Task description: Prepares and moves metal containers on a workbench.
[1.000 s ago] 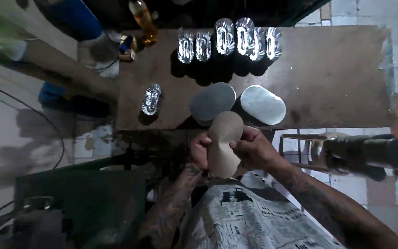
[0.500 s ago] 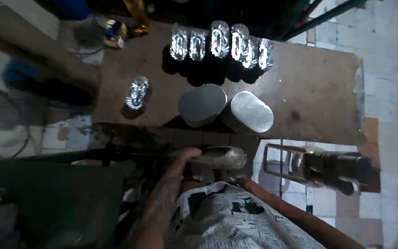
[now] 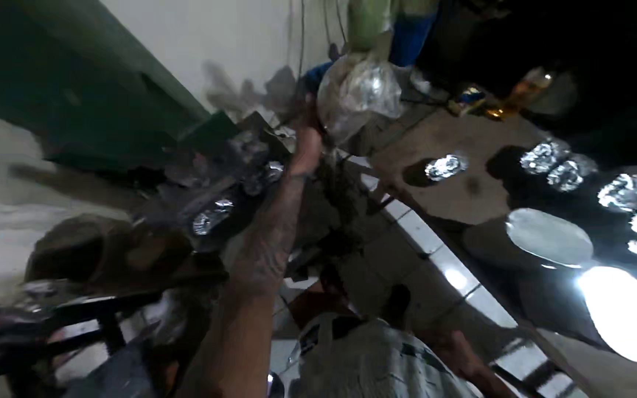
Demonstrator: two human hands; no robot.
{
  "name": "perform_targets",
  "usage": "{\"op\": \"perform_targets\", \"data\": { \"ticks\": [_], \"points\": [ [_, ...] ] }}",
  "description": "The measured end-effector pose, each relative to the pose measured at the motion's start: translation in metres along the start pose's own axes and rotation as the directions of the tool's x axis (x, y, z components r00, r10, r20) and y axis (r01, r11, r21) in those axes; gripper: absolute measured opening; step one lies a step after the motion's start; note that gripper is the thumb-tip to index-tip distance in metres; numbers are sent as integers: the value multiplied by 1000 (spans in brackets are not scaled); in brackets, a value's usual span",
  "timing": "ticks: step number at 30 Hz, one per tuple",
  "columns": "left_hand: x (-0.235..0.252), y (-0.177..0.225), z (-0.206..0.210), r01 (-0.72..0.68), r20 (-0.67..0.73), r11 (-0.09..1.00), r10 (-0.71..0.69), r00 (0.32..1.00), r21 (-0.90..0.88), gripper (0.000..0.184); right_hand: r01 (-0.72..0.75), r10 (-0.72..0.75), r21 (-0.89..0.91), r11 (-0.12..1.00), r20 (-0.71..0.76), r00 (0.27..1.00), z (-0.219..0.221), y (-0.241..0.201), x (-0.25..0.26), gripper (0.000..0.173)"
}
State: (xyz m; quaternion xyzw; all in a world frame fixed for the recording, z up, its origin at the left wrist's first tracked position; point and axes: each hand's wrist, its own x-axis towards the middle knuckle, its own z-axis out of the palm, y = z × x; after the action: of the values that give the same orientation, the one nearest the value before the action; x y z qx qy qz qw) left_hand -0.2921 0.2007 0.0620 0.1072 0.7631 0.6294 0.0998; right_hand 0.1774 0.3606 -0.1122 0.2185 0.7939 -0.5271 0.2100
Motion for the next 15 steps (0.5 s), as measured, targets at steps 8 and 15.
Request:
{"op": "perform_targets", "data": {
  "ticks": [8,15],
  "points": [
    [-65,-108,-191,-1,313,728,-293,904,685,53,399,-441,-214,891,-206,874,9,-188,164,24],
    [-119,-128,-286,-166,383,458,-437,814,873,45,860,-743,-505,-65,600,296,73,-352,269,23]
  ]
}}
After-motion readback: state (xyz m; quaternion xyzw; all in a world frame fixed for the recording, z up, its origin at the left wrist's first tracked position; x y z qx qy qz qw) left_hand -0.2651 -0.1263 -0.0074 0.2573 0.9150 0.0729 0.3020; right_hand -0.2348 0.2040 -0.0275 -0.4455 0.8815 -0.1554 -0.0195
